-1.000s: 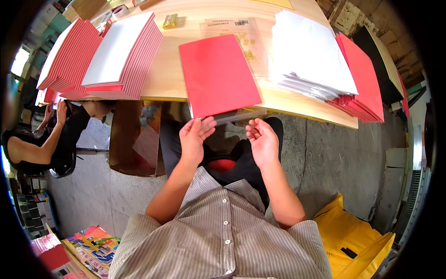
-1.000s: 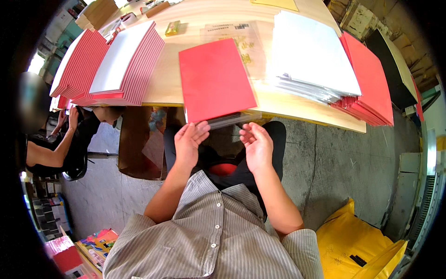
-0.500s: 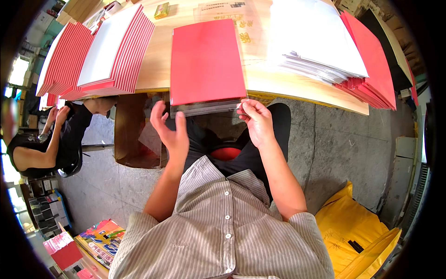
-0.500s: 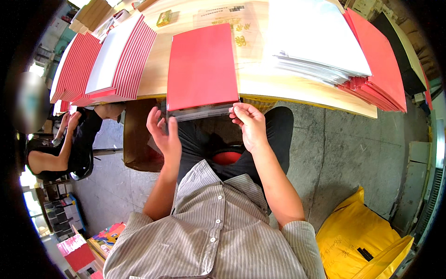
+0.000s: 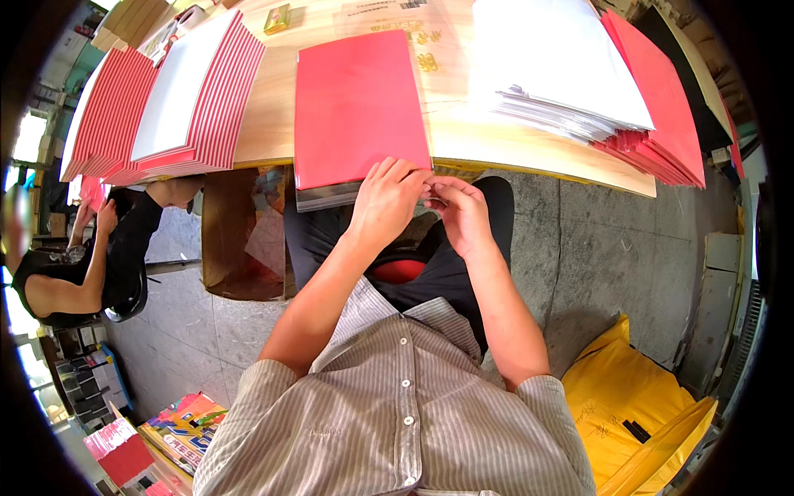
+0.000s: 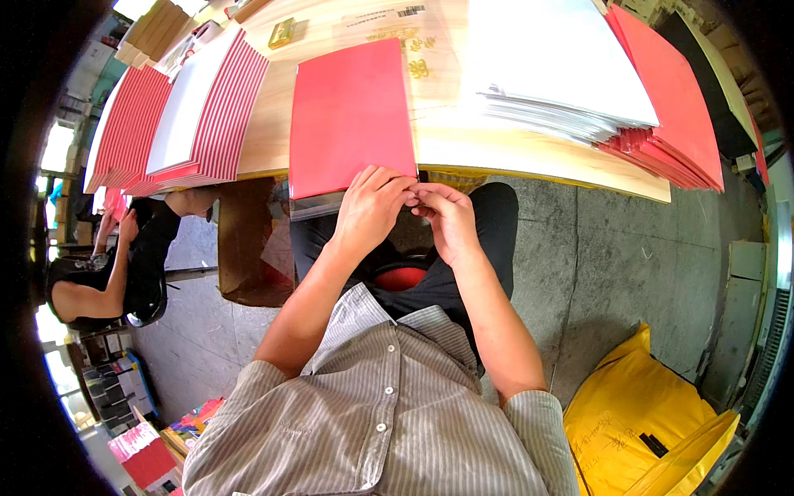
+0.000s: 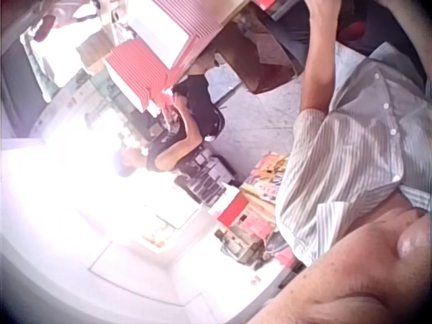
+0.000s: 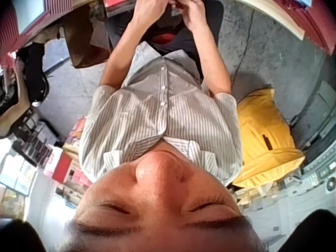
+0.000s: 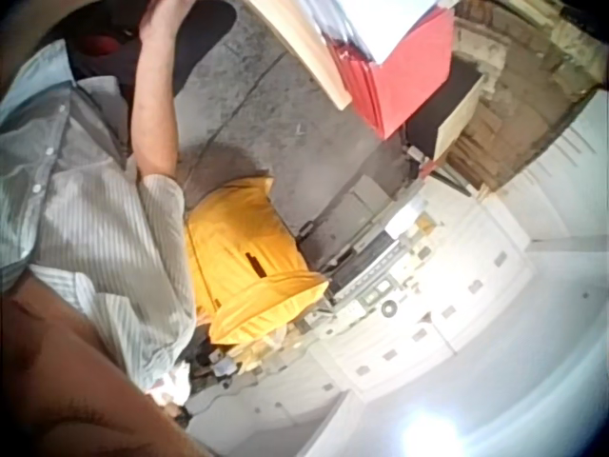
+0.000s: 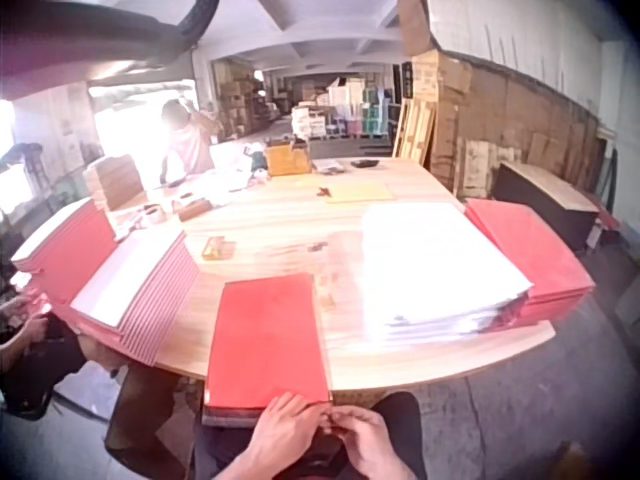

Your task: The person inserts white paper sheets into clear plastic sleeves and then places them into red paper envelopes. The person handles the items one at a time, repeating the process of inserting and enclosing the papers throughout the clip.

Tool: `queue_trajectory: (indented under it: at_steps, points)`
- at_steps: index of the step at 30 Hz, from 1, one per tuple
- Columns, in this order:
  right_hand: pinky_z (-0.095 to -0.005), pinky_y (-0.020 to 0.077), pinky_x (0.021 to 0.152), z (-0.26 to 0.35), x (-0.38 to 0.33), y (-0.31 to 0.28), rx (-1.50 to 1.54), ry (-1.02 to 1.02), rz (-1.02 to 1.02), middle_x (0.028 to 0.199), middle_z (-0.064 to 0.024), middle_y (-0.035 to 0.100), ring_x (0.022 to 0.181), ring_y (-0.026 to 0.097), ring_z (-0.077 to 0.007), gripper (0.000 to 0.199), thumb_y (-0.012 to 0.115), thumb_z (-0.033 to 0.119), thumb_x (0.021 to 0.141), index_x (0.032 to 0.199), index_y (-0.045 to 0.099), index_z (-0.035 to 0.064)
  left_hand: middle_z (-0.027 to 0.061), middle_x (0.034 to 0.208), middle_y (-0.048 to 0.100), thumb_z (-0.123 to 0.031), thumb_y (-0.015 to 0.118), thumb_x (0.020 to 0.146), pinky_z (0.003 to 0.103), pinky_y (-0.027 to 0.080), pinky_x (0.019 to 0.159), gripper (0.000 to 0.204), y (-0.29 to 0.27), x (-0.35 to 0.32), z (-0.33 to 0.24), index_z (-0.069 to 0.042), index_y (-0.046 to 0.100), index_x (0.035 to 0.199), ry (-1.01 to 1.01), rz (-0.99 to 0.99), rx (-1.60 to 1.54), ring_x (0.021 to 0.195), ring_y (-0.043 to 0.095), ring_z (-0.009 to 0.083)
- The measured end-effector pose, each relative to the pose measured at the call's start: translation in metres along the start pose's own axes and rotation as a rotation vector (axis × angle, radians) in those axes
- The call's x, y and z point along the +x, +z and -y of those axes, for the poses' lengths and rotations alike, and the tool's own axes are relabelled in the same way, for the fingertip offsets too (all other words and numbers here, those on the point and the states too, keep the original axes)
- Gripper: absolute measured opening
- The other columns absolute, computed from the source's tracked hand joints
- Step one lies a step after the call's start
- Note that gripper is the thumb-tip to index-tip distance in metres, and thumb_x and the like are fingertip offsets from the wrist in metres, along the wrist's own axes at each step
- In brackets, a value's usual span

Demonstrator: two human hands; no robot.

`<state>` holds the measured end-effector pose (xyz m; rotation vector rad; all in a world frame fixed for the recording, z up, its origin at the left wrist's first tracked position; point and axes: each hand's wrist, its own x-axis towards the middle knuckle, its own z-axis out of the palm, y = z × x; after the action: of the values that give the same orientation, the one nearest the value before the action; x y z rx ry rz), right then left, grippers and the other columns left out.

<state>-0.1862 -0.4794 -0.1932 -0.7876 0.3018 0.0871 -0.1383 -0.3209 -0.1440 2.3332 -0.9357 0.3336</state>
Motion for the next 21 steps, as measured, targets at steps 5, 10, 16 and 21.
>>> queue_trajectory:
  at_steps: [5,10,16,21]
  points:
    - [-0.0304,0.0501,0.075,0.006,0.0,0.004,0.043,0.039,-0.044,0.092,-0.0086,0.073,0.083,0.067,-0.0157,0.023,0.065,0.022,0.096,0.099,0.072,0.0002,0.0032,0.092,0.065,-0.01,0.071,0.081,0.039,0.049,0.078,0.014,0.001,0.002,0.002,-0.008,0.073,0.094,0.059,0.0,0.023,0.087,0.062,0.0251]
    - [-0.0303,0.049,0.074,0.011,0.003,0.008,-0.023,0.08,-0.084,0.087,-0.0061,0.072,0.08,0.066,-0.0146,0.021,0.067,0.023,0.095,0.095,0.072,0.0025,0.0002,0.09,0.065,-0.008,0.071,0.074,0.036,0.049,0.076,0.014,0.004,0.001,0.004,-0.012,0.072,0.087,0.146,-0.072,0.034,0.085,0.063,0.022]
    - [-0.0283,0.0488,0.074,0.01,0.006,0.009,-0.068,0.08,-0.107,0.087,-0.0053,0.073,0.078,0.066,-0.0128,0.015,0.067,0.015,0.091,0.094,0.073,0.0021,-0.0017,0.092,0.065,-0.005,0.069,0.071,0.034,0.047,0.076,0.015,0.006,0.0,0.005,-0.013,0.07,0.084,0.166,-0.1,0.067,0.085,0.062,0.0199]
    - [-0.0268,0.0483,0.073,0.007,0.01,0.013,-0.211,0.002,-0.133,0.087,-0.0047,0.073,0.078,0.065,-0.0115,0.015,0.066,0.014,0.091,0.093,0.074,0.0016,-0.0023,0.095,0.066,-0.005,0.067,0.07,0.034,0.046,0.078,0.016,0.004,-0.001,0.008,-0.012,0.069,0.084,0.185,-0.124,0.064,0.086,0.062,0.02]
